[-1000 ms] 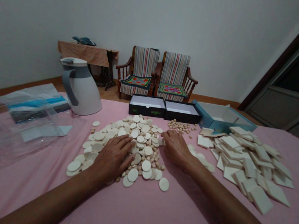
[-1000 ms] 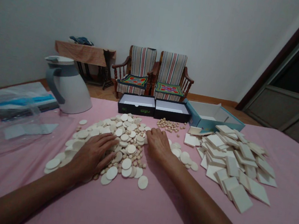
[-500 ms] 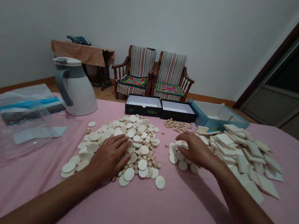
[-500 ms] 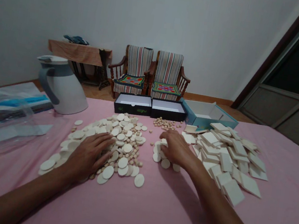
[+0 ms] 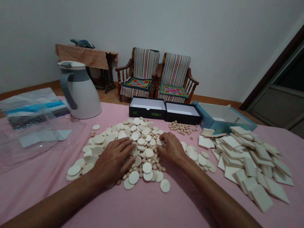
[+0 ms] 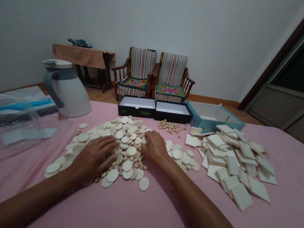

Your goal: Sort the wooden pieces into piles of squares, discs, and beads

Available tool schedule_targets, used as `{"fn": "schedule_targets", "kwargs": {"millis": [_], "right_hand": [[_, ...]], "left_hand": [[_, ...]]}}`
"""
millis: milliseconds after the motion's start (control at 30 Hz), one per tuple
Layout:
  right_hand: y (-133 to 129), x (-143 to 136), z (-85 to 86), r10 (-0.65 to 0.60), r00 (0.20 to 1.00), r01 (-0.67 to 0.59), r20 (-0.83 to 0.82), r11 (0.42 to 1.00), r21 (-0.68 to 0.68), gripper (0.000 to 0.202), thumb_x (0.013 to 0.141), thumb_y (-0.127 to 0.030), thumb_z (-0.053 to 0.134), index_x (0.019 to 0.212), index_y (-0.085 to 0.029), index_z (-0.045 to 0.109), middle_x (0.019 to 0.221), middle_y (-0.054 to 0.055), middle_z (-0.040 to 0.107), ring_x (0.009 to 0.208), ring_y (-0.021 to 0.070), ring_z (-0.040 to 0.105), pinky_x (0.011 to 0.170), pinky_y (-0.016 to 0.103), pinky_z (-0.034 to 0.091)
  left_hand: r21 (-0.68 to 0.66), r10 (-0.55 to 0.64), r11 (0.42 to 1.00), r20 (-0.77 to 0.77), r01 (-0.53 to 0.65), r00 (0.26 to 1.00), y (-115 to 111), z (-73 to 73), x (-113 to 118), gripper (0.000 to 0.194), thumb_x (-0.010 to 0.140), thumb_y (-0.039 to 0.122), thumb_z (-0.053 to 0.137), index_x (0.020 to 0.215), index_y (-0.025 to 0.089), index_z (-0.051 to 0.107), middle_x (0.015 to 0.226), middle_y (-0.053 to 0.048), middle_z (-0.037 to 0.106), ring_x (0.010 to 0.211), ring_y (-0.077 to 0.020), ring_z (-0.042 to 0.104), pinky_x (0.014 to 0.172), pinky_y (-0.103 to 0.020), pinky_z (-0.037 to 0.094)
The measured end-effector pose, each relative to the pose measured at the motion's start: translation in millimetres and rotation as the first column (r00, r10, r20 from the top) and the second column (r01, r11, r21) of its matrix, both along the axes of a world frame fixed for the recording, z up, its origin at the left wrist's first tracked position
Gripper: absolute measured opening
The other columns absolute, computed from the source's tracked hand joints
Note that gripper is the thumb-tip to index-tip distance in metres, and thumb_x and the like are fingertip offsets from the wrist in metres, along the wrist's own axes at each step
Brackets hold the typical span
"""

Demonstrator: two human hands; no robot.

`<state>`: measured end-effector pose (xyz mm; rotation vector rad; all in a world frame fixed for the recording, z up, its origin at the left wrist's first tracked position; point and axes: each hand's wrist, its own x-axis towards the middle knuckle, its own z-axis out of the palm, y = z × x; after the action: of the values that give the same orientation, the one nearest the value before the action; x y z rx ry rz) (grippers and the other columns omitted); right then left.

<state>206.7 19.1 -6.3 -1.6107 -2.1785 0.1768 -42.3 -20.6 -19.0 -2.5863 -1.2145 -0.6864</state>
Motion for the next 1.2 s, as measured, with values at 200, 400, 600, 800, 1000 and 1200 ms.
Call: {"fn": "schedule_targets", "kwargs": {"millis": [200,400,600,800,1000,1200], "right_hand": [[-18,65,6.3,-0.089,0.996,0.085,0.025,0.989,0.12,0.024,0.075,-0.019,0.056,0.098,-0.016,0.059,0.098,0.01,0.062,0.093,0.0239,0.054,0.08,0.034,0.039],[-42,97,0.9,-0.241,0.97,0.228,0.035,0.948,0.221,0.03,0.074,-0.016,0.053,0.103,-0.015,0.06,0.1,0.012,0.062,0.097,0.0284,0.055,0.082,0.04,0.04],[-69,63,-6.5,0.052,0.984,-0.016,-0.171,0.978,0.207,0.02,0.084,-0.012,0.049,0.099,-0.016,0.062,0.094,0.009,0.062,0.087,0.0207,0.056,0.078,0.033,0.043],[-95,29,-15.9,0.259,0.947,-0.249,-0.189,0.966,0.074,0.02,0.092,-0.012,0.046,0.099,-0.018,0.064,0.092,0.007,0.061,0.087,0.0175,0.055,0.077,0.03,0.043],[-92,22,-23.7,0.244,0.951,-0.235,-0.19,0.97,0.069,0.013,0.092,-0.014,0.051,0.099,-0.016,0.062,0.096,0.008,0.06,0.092,0.0187,0.053,0.08,0.031,0.043],[-91,20,-22.6,0.228,0.959,-0.217,-0.169,0.973,0.082,0.012,0.093,-0.013,0.048,0.092,-0.017,0.06,0.094,0.007,0.058,0.09,0.018,0.051,0.078,0.03,0.042]], "left_hand": [[0.036,-0.022,0.999,0.002,0.022,1.0,0,5.7,1,0.032,0.093,0.029,0.051,0.121,0.014,0.06,0.125,-0.013,0.063,0.118,-0.0273,0.055,0.103,-0.052,0.04],[0.047,-0.095,0.994,0.023,0.094,0.995,0,14.6,5,0.024,0.095,0.025,0.047,0.111,0.017,0.064,0.115,-0.008,0.068,0.109,-0.023,0.06,0.104,-0.05,0.037],[-0.014,-0.146,0.989,0.015,0.146,0.989,-4,24.3,16,0.022,0.095,0.024,0.046,0.104,0.018,0.066,0.107,-0.008,0.068,0.1,-0.0226,0.061,0.096,-0.046,0.043],[-0.14,-0.215,0.965,0.074,0.223,0.974,-30,28.7,38,0.018,0.092,0.025,0.051,0.1,0.017,0.066,0.099,-0.009,0.065,0.094,-0.0218,0.059,0.085,-0.039,0.048],[-0.153,-0.252,0.952,0.101,0.265,0.962,-45,15.9,47,0.028,0.09,0.025,0.058,0.117,0.019,0.06,0.115,-0.012,0.062,0.109,-0.0259,0.055,0.093,-0.046,0.047],[-0.12,-0.276,0.951,0.08,0.284,0.958,-38,5.7,43,0.027,0.092,0.022,0.055,0.119,0.018,0.058,0.116,-0.011,0.063,0.113,-0.0246,0.054,0.097,-0.045,0.046]]}}
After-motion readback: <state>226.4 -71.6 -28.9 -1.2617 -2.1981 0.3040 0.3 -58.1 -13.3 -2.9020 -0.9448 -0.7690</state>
